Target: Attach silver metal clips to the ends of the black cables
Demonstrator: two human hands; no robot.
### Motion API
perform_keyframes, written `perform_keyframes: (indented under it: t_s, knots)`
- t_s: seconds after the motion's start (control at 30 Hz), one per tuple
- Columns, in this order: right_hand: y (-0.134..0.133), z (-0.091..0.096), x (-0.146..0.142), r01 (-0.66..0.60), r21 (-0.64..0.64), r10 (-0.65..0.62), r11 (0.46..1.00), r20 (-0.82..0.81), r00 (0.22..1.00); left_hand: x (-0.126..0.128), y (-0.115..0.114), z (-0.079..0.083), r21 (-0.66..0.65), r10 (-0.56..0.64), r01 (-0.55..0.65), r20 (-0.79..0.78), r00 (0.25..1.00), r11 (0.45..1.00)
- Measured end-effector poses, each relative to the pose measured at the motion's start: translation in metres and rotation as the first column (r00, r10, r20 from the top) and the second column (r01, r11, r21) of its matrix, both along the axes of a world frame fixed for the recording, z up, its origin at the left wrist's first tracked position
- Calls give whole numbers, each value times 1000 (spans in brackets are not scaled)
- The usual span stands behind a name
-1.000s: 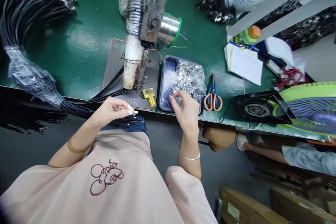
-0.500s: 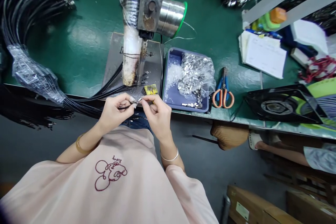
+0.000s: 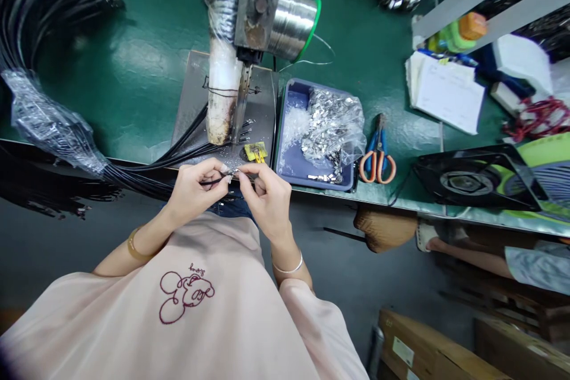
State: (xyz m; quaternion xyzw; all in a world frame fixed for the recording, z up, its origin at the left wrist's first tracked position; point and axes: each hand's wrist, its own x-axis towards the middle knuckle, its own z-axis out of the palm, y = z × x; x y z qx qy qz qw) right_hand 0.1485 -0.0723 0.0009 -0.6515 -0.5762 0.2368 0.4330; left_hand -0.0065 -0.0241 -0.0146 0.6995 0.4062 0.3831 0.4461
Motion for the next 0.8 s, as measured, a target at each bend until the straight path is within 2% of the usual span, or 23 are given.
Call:
perform_keyframes:
  t_s: [0.2,0.37,0.53,0.6,0.7,0.73,0.8]
  knots:
    - [-1,0,0,-2,25,2,1000,5,1000,0,0,1,4,-7,7,15,1000,1000]
    - [0,1,-1,-49,68,44,996,71,997,-1,0,-1,2,-26,26,39,999,1000]
    - [-2,-5,-2,-41,120,23,992,148,989,-5,2,-3,-72,-76,83,101,992,994]
    - [-4,-6,0,24,201,-43,979,90,995,-7,3,-3,-156,-89,113,155,984,981]
    - [-9,-4,6,177,335,-139,925,-134,981,-10,6,-2,-326,-90,176,260,961,929]
    - [-10,-2,8,195,332,-132,923,-203,970,-11,7,-2,-372,-78,188,291,954,909]
    - [-12,1,11,156,265,-82,952,-272,959,-11,10,-1,-423,-42,185,326,944,887]
